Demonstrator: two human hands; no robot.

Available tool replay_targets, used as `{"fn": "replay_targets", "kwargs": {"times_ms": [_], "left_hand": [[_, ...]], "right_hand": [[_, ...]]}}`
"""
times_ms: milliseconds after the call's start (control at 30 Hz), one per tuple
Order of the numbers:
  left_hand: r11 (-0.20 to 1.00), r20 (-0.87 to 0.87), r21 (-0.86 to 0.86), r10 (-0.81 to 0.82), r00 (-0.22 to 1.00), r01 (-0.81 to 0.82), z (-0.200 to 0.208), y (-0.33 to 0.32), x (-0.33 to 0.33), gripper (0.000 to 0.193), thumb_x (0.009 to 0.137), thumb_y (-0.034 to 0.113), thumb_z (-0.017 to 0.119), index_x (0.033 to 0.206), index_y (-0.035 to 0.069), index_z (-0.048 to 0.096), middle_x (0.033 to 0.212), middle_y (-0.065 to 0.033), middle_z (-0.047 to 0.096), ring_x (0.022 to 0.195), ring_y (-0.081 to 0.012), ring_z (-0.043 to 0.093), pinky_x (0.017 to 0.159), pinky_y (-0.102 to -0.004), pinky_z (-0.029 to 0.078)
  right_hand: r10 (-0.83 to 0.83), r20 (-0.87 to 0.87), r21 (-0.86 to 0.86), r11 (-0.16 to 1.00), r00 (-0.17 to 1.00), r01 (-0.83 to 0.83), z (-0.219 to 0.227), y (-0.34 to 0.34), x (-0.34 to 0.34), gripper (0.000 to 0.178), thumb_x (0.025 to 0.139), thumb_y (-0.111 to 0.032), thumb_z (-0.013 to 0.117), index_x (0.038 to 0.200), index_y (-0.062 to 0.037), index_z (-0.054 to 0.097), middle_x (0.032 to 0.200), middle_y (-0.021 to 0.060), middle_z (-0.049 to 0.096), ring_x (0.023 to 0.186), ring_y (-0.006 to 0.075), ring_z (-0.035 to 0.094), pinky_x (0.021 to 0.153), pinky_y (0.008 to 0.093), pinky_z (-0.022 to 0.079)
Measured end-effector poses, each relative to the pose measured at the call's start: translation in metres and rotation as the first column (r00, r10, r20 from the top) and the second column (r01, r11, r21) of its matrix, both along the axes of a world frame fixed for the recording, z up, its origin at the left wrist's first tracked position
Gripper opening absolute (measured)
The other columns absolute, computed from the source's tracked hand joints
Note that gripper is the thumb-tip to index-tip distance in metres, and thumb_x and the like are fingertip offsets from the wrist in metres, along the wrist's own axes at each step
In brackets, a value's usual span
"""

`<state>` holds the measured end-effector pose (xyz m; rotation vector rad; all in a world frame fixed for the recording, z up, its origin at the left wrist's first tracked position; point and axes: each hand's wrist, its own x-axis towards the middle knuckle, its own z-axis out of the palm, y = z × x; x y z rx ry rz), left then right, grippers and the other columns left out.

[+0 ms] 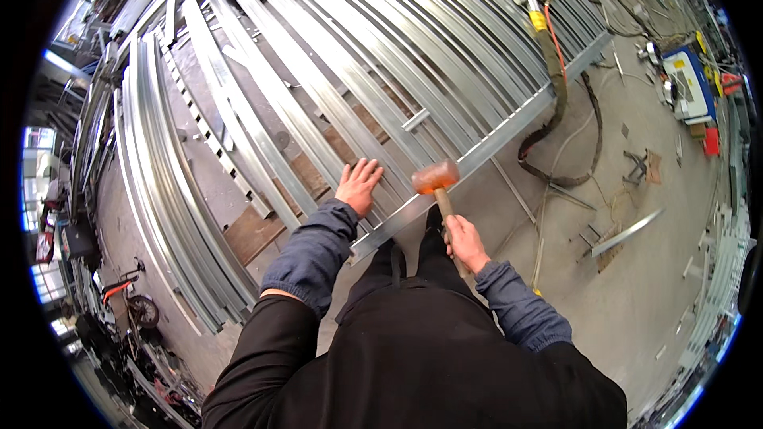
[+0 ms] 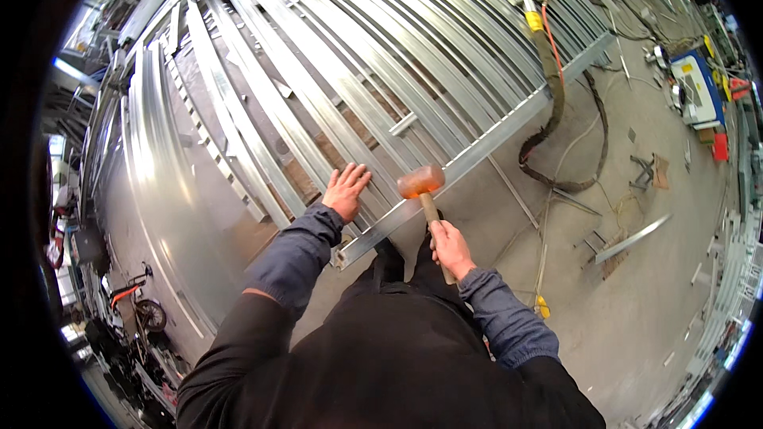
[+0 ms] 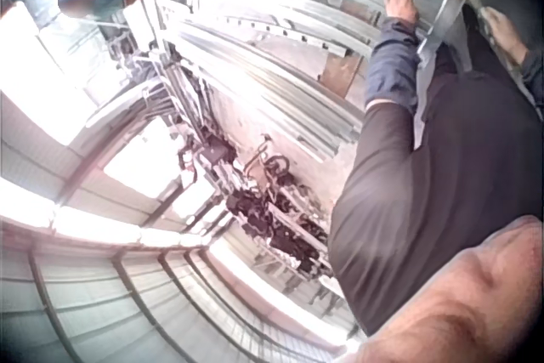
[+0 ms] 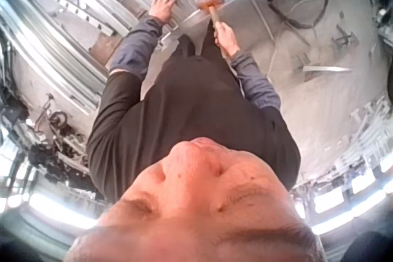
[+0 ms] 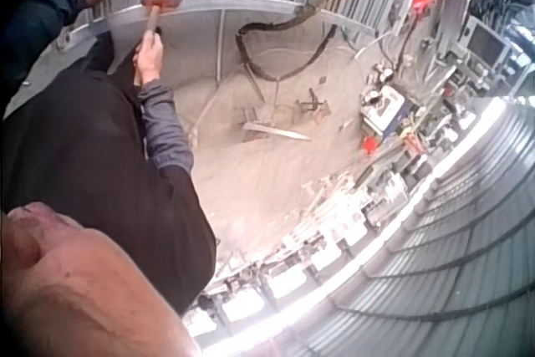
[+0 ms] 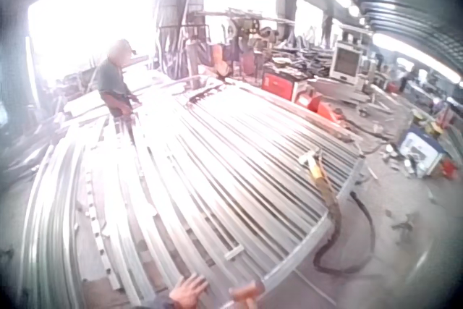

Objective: The person assembles a metal frame by positioning metal bars, tapping them into place with a rubber mallet, and using a welding torch to secure joints. The person repeatedly adjusts and aligns the bars while working on the frame structure.

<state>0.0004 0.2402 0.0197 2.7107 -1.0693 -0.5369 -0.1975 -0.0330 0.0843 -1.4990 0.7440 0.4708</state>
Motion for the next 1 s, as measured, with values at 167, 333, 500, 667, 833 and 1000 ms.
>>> {"fn": "replay_targets", "kwargs": {"times_ms": [167, 333, 500, 667, 833, 1000], "left_hand": [[0.983, 0.008, -0.034, 0.18, 0.984, -0.179, -0.006, 0.014, -0.021, 0.078, 0.088, 0.014, 0.064, 0.162, 0.011, 0.041, 0.166, -0.0146, 0.041, 0.16, -0.0382, 0.027, 0.13, -0.0597, 0.019], [0.979, 0.006, -0.026, 0.203, 0.979, -0.203, -0.005, 0.007, -0.027, 0.073, 0.096, 0.024, 0.063, 0.165, 0.014, 0.038, 0.161, -0.0145, 0.047, 0.158, -0.0388, 0.03, 0.129, -0.0609, 0.019], [0.983, -0.071, 0.023, 0.181, 0.981, -0.18, -0.002, -0.001, -0.022, 0.073, 0.1, 0.028, 0.062, 0.167, 0.017, 0.034, 0.158, -0.0129, 0.05, 0.156, -0.0387, 0.034, 0.127, -0.0657, 0.019], [0.974, -0.111, 0.038, 0.228, 0.967, -0.225, -0.003, -0.006, -0.025, 0.074, 0.1, 0.028, 0.061, 0.167, 0.012, 0.033, 0.161, -0.0136, 0.049, 0.156, -0.0386, 0.034, 0.126, -0.0676, 0.018], [0.977, -0.044, 0.027, 0.211, 0.976, -0.21, -0.011, 0.004, -0.015, 0.075, 0.092, 0.011, 0.058, 0.164, 0.009, 0.035, 0.156, -0.0118, 0.055, 0.154, -0.0319, 0.04, 0.127, -0.0674, 0.017], [0.997, -0.101, 0.073, 0.032, 0.994, -0.025, 0.011, 0.017, 0.012, 0.076, 0.093, 0.005, 0.056, 0.165, 0.014, 0.034, 0.152, -0.0071, 0.058, 0.146, -0.0273, 0.049, 0.125, -0.071, 0.017]], "right_hand": [[0.034, 0.046, -0.051, 0.998, 0.998, -0.032, 0.001, -0.005, 0.004, 0.042, 0.111, -0.044, 0.05, 0.099, -0.0043, 0.058, 0.071, 0.0054, 0.06, 0.052, 0.0155, 0.061, 0.05, 0.0336, 0.049], [0.158, 0.246, -0.322, 0.944, 0.956, -0.073, -0.014, -0.006, -0.001, 0.038, 0.109, -0.04, 0.055, 0.104, -0.0026, 0.059, 0.074, 0.0095, 0.064, 0.06, 0.0213, 0.066, 0.058, 0.0379, 0.052], [0.192, 0.113, -0.238, 0.958, 0.975, -0.161, -0.021, -0.007, 0.001, 0.04, 0.106, -0.04, 0.058, 0.117, -0.0016, 0.062, 0.088, 0.0231, 0.069, 0.083, 0.0437, 0.069, 0.073, 0.0497, 0.052], [0.266, 0.113, -0.311, 0.925, 0.957, -0.22, -0.009, -0.008, 0.004, 0.041, 0.104, -0.039, 0.06, 0.123, -0.0021, 0.063, 0.094, 0.0224, 0.072, 0.095, 0.0479, 0.068, 0.083, 0.0512, 0.055], [0.537, 0.321, -0.483, 0.801, 0.78, -0.354, 0.002, -0.011, -0.003, 0.048, 0.1, -0.033, 0.065, 0.139, -0.0047, 0.057, 0.123, 0.0207, 0.067, 0.111, 0.0467, 0.066, 0.095, 0.048, 0.055], [0.75, 0.286, -0.485, 0.651, 0.597, -0.584, -0.006, 0.005, 0.0, 0.055, 0.099, -0.031, 0.069, 0.147, -0.0068, 0.053, 0.126, 0.0193, 0.062, 0.11, 0.0426, 0.066, 0.094, 0.0472, 0.055]]}}
